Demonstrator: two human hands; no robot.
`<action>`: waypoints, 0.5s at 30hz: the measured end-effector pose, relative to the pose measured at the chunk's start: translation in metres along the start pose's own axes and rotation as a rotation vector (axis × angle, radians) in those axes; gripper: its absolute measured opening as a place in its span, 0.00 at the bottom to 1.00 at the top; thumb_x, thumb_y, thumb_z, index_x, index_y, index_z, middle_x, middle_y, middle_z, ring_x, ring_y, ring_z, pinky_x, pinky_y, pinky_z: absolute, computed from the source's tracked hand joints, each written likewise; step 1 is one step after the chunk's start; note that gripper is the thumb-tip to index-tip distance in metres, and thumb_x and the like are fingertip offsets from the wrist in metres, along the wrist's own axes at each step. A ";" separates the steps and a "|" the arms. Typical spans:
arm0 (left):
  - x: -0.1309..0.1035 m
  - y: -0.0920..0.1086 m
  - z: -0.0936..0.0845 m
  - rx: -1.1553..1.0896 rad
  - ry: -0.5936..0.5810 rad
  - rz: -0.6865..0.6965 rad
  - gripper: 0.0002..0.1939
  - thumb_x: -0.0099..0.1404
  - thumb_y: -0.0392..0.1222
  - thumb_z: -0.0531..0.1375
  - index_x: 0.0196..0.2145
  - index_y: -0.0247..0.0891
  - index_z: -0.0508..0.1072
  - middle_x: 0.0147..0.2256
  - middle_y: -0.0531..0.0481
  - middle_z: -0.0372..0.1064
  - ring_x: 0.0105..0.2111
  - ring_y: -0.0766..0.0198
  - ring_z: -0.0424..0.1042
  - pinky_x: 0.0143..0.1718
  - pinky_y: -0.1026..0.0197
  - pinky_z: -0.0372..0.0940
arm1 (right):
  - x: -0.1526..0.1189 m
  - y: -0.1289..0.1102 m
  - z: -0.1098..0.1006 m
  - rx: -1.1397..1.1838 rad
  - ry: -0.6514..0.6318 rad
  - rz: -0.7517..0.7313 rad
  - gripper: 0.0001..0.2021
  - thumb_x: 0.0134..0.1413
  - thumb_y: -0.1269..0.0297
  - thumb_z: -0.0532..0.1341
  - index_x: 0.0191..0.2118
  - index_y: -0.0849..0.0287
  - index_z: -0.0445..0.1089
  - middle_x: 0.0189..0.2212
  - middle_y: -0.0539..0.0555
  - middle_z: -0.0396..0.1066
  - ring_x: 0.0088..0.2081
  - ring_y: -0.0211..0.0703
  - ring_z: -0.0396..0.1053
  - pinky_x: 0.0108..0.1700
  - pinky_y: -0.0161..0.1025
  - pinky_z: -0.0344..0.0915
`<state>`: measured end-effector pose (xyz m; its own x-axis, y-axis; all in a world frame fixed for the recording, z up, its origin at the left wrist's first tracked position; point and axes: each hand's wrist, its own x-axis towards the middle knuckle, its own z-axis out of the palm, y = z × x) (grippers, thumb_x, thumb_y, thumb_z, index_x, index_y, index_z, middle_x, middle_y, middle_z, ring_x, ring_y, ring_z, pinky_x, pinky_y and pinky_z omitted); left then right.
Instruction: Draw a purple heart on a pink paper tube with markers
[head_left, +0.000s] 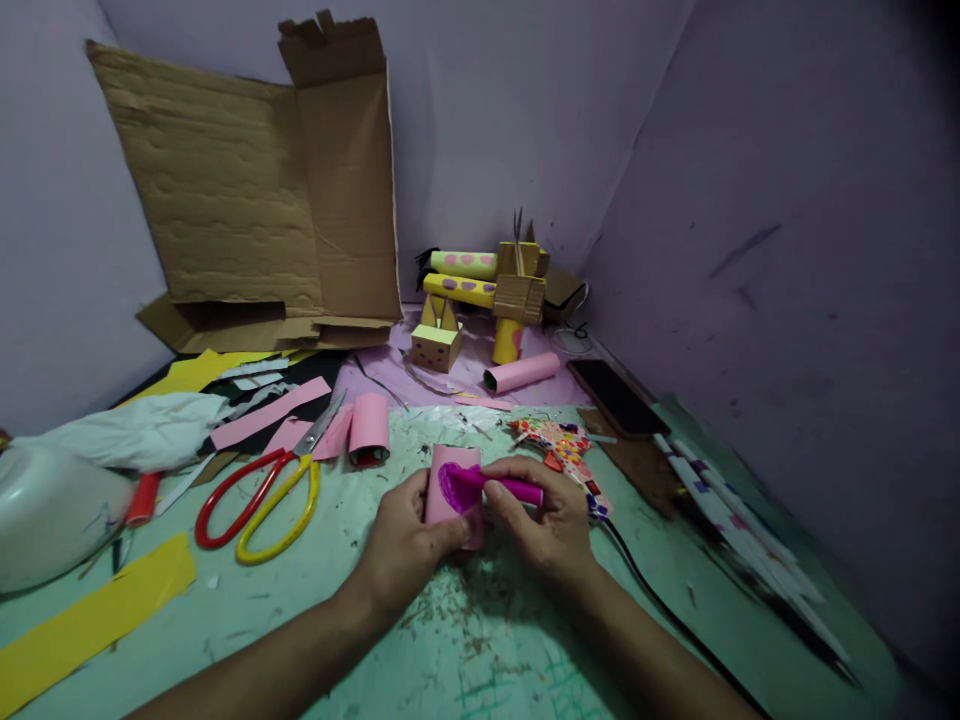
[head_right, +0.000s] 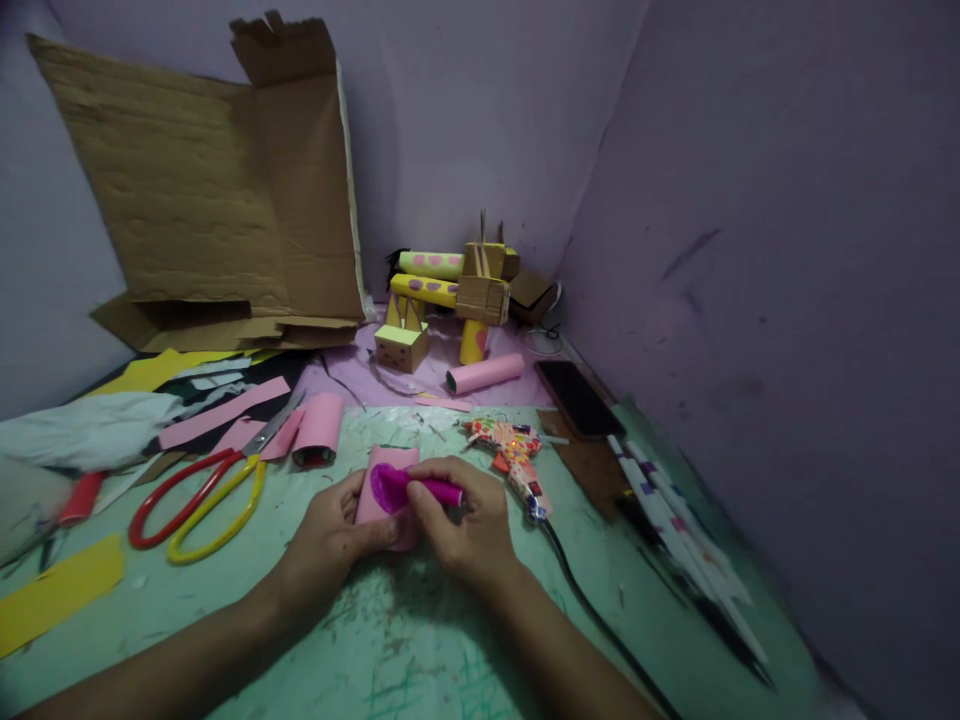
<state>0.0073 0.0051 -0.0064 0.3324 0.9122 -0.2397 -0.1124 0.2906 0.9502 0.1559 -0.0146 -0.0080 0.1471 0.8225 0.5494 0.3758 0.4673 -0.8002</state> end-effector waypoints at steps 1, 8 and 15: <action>0.000 0.000 0.000 -0.002 -0.001 0.002 0.18 0.43 0.37 0.67 0.35 0.35 0.72 0.30 0.48 0.71 0.33 0.56 0.70 0.34 0.57 0.65 | 0.000 0.000 0.000 0.000 0.005 0.004 0.05 0.50 0.68 0.60 0.32 0.57 0.75 0.26 0.52 0.78 0.27 0.42 0.74 0.30 0.37 0.70; 0.001 -0.003 -0.002 0.000 -0.003 -0.018 0.17 0.43 0.33 0.64 0.35 0.35 0.71 0.30 0.49 0.70 0.31 0.57 0.70 0.33 0.57 0.66 | 0.000 -0.002 0.000 -0.035 0.004 -0.016 0.04 0.47 0.70 0.61 0.26 0.58 0.73 0.20 0.49 0.75 0.21 0.38 0.70 0.24 0.33 0.66; 0.000 -0.002 -0.001 -0.028 -0.006 -0.018 0.18 0.43 0.35 0.66 0.35 0.35 0.71 0.31 0.48 0.71 0.31 0.57 0.70 0.34 0.57 0.66 | 0.000 -0.003 0.000 -0.036 0.005 -0.014 0.05 0.48 0.69 0.60 0.28 0.57 0.74 0.23 0.51 0.77 0.23 0.40 0.72 0.28 0.36 0.69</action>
<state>0.0070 0.0051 -0.0086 0.3403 0.9050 -0.2552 -0.1325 0.3149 0.9398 0.1546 -0.0156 -0.0060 0.1458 0.8142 0.5619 0.4108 0.4669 -0.7831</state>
